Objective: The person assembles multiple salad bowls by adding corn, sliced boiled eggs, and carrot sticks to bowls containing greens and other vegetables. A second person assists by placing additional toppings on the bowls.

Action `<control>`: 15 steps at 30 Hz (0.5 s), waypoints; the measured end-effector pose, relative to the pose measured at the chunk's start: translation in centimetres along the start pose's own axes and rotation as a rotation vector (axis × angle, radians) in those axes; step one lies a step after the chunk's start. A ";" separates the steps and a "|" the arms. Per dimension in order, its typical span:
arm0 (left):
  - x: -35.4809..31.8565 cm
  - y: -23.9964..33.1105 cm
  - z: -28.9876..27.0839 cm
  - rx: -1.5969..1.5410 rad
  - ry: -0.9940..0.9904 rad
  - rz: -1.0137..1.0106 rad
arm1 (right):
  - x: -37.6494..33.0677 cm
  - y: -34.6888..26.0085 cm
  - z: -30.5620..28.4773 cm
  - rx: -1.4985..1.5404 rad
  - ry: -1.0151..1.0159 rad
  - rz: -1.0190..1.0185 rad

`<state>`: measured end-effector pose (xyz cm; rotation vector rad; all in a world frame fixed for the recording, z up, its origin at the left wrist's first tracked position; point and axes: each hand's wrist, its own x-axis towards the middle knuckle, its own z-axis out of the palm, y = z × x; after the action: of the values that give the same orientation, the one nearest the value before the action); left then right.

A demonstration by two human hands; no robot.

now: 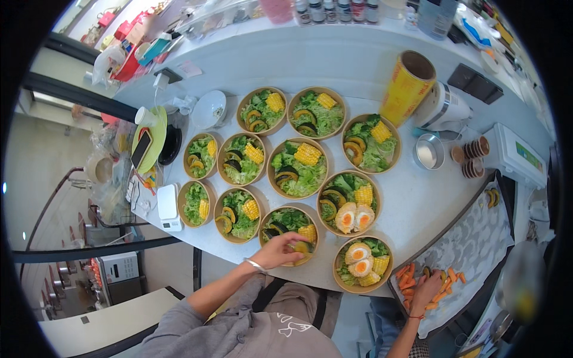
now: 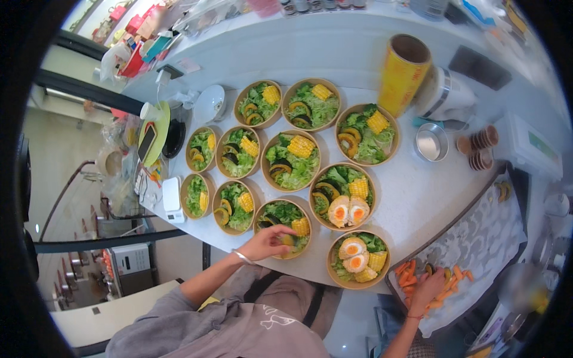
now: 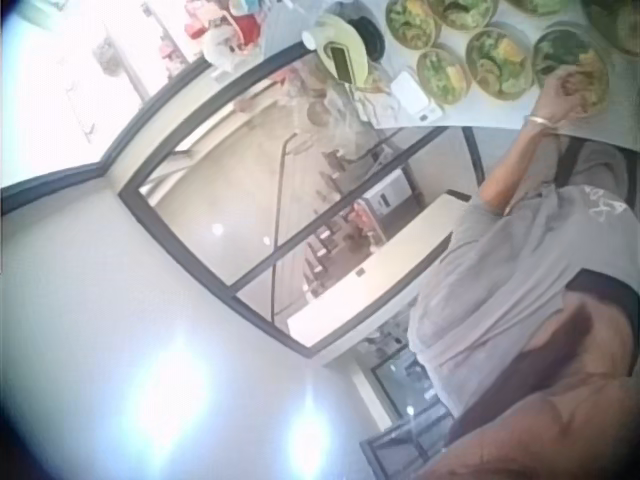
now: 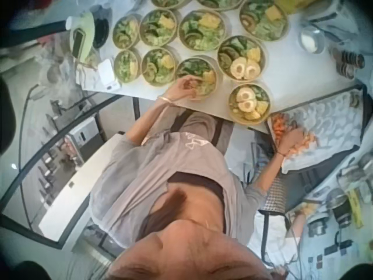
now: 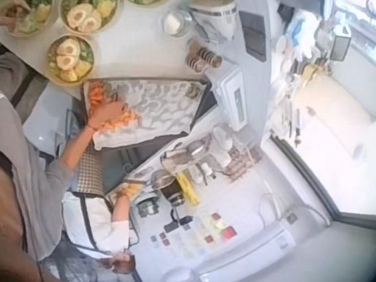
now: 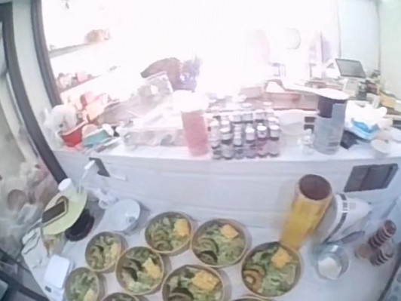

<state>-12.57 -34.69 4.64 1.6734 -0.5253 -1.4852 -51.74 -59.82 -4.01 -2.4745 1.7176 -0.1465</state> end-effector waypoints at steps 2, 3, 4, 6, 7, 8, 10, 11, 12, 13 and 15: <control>-2.3 -1.3 -2.5 -0.052 0.116 -0.052 | 0.3 0.0 0.2 0.037 0.000 -0.021; -3.3 -2.2 -3.6 -0.068 0.194 -0.081 | 0.6 0.4 0.2 0.049 -0.011 -0.045; -4.2 -3.1 -4.9 -0.083 0.265 -0.110 | 0.8 1.1 0.3 0.058 -0.019 -0.064; -5.8 -5.5 -9.5 0.038 0.361 -0.103 | 0.9 2.1 1.0 -0.003 -0.034 -0.018; -6.7 -6.9 -12.2 0.063 0.469 -0.086 | 0.7 2.1 1.2 -0.007 -0.005 -0.017; -7.8 -8.4 -15.2 0.086 0.580 -0.070 | 0.7 2.4 1.5 -0.012 0.025 -0.018; -9.7 -11.2 -21.7 0.117 0.817 -0.092 | 0.4 5.9 3.9 0.138 0.002 0.014; -10.6 -12.7 -25.1 0.376 0.977 -0.104 | 0.4 8.2 5.3 0.255 0.008 0.006; -11.2 -13.7 -27.4 0.641 1.133 -0.122 | 0.4 9.4 6.3 0.373 0.010 -0.004; -11.0 -12.9 -28.3 0.616 1.185 -0.164 | 0.4 9.7 6.2 0.448 -0.044 0.026; -11.3 -13.5 -30.5 0.618 1.231 -0.226 | 0.4 9.8 5.9 0.605 -0.158 0.084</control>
<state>11.35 -9.26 -0.02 2.7709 -0.0755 -0.1649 -59.83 -63.27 -11.43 -1.9172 1.4381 -0.3855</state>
